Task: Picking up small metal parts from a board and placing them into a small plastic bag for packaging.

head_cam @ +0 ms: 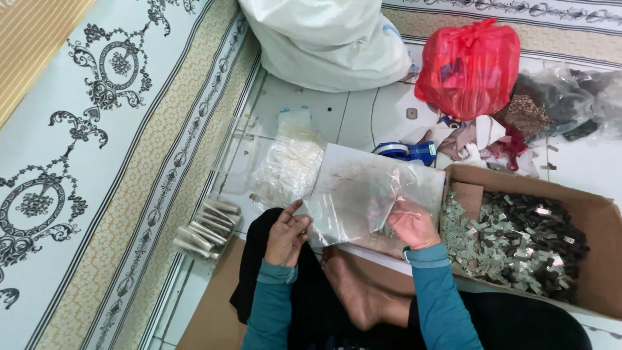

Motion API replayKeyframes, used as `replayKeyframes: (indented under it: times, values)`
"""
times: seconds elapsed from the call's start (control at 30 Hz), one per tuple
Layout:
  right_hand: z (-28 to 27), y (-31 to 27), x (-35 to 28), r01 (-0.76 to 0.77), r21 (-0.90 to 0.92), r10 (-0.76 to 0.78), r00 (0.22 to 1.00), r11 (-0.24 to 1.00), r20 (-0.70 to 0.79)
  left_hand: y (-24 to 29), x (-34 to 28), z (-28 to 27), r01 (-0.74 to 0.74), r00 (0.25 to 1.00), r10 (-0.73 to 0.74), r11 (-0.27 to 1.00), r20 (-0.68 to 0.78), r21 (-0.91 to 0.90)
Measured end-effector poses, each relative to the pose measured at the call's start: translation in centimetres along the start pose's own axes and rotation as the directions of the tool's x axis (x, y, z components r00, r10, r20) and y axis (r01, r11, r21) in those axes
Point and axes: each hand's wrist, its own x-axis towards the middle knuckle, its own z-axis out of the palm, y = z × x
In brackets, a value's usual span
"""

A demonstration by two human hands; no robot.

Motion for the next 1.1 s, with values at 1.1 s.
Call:
replayKeyframes:
  times: [1.1]
  values:
    - [17.2,-4.3,-3.8,0.019,-0.953,-0.478,0.868,0.303,-0.135,2.2,-1.1,12.8,-0.329,0.933,0.300,0.487,0.199,0.809]
